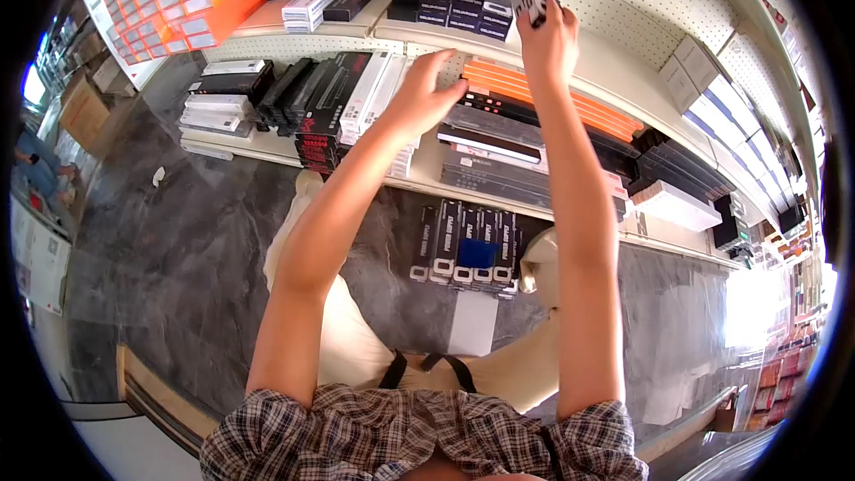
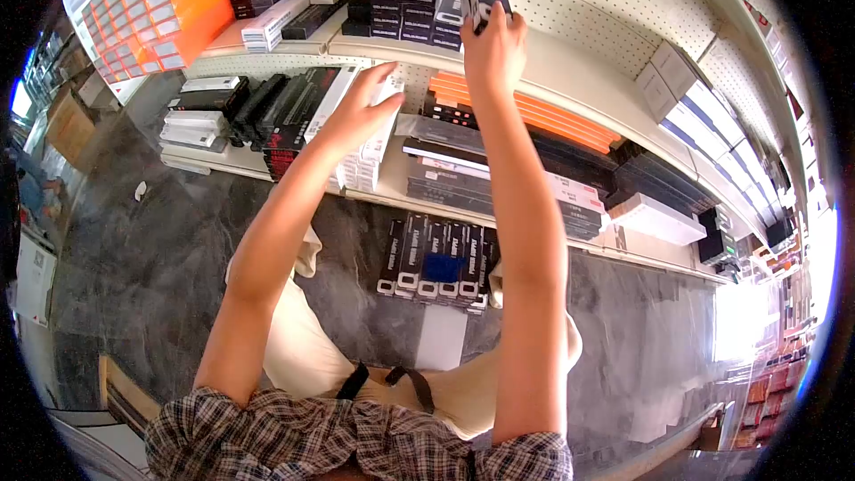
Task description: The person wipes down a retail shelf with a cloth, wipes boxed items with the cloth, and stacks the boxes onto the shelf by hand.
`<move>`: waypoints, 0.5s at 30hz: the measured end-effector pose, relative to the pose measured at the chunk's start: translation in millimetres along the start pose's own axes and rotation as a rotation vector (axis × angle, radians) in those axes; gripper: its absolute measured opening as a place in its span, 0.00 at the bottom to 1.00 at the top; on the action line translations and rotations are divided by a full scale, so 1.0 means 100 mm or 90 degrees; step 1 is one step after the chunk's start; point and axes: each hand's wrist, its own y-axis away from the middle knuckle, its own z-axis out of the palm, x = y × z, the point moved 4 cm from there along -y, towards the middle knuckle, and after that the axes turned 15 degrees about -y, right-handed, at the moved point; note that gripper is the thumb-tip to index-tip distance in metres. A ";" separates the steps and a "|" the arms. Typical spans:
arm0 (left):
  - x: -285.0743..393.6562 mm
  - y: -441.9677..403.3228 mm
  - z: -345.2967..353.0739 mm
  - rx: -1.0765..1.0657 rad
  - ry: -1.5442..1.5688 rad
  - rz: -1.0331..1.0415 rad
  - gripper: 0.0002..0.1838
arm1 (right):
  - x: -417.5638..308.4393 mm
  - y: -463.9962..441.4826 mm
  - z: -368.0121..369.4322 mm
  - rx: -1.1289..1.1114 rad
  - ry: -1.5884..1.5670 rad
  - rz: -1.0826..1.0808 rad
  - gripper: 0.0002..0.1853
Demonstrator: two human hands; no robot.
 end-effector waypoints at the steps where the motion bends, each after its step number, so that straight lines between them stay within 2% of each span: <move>1: -0.15 0.00 -0.08 0.037 -0.037 0.023 0.31 | 0.00 -0.16 0.15 -0.096 -0.008 0.047 0.25; 3: -0.32 0.03 -0.20 0.136 -0.182 0.085 0.34 | 0.02 -0.28 0.51 -0.216 0.054 0.050 0.27; 5: -0.44 0.00 -0.20 0.120 -0.194 0.072 0.34 | 0.06 -0.36 0.72 -0.212 0.036 0.072 0.29; 7: -0.58 -0.09 -0.16 0.077 -0.358 0.057 0.36 | 0.11 -0.48 0.88 -0.210 0.024 0.084 0.30; 9: -0.70 -0.21 -0.12 0.062 -0.352 0.036 0.38 | 0.21 -0.54 1.00 -0.243 -0.003 0.035 0.33; 10: -0.72 -0.27 -0.11 0.092 -0.405 0.070 0.38 | 0.26 -0.59 1.06 -0.310 0.013 -0.015 0.34; 11: -0.72 -0.35 -0.09 0.124 -0.458 0.105 0.38 | 0.37 -0.62 1.06 -0.311 0.017 -0.014 0.34; 13: -0.72 -0.51 -0.07 0.127 -0.473 0.094 0.38 | 0.40 -0.61 0.96 -0.338 -0.072 -0.093 0.34; 15: -0.70 -0.66 -0.05 0.079 -0.521 0.096 0.37 | 0.43 -0.51 0.86 -0.333 -0.123 -0.066 0.33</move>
